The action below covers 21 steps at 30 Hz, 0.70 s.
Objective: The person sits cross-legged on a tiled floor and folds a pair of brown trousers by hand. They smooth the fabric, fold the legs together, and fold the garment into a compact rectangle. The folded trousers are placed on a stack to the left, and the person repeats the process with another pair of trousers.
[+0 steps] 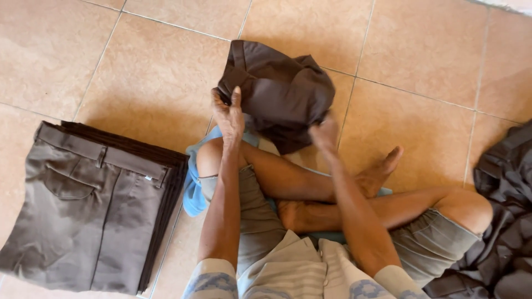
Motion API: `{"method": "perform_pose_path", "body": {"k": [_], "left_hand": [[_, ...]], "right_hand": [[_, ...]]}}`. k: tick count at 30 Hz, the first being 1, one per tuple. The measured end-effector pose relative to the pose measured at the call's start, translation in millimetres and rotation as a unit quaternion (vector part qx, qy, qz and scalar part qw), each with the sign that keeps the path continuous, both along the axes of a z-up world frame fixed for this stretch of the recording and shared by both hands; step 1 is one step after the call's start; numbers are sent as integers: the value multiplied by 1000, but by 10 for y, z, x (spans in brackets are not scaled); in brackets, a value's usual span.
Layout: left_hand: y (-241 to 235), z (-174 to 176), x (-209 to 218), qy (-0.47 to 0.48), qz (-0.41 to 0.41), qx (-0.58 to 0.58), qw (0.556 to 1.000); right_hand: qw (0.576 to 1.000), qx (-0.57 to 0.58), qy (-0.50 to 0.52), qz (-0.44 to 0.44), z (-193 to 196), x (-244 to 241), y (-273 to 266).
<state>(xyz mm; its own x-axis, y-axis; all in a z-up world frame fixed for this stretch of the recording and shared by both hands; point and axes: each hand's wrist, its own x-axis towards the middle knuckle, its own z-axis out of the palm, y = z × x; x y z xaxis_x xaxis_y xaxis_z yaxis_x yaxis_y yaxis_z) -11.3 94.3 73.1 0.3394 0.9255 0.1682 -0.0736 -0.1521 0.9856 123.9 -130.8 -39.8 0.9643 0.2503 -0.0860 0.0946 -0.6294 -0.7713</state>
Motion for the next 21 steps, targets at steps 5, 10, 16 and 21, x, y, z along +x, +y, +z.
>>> {"method": "perform_pose_path", "body": {"k": [5, 10, 16, 21], "left_hand": [[-609, 75, 333, -86, -88, -58, 991], [-593, 237, 603, -158, -68, -69, 983], [448, -460, 130, -66, 114, 66, 989], [691, -1027, -186, 22, 231, -15, 973]], "right_hand": [[940, -4, -335, -68, 1079, 650, -728], [885, -132, -440, -78, 2078, 152, -971], [942, -285, -128, 120, 1457, -221, -1302], [906, -392, 31, 157, 1185, -489, -1099]]}}
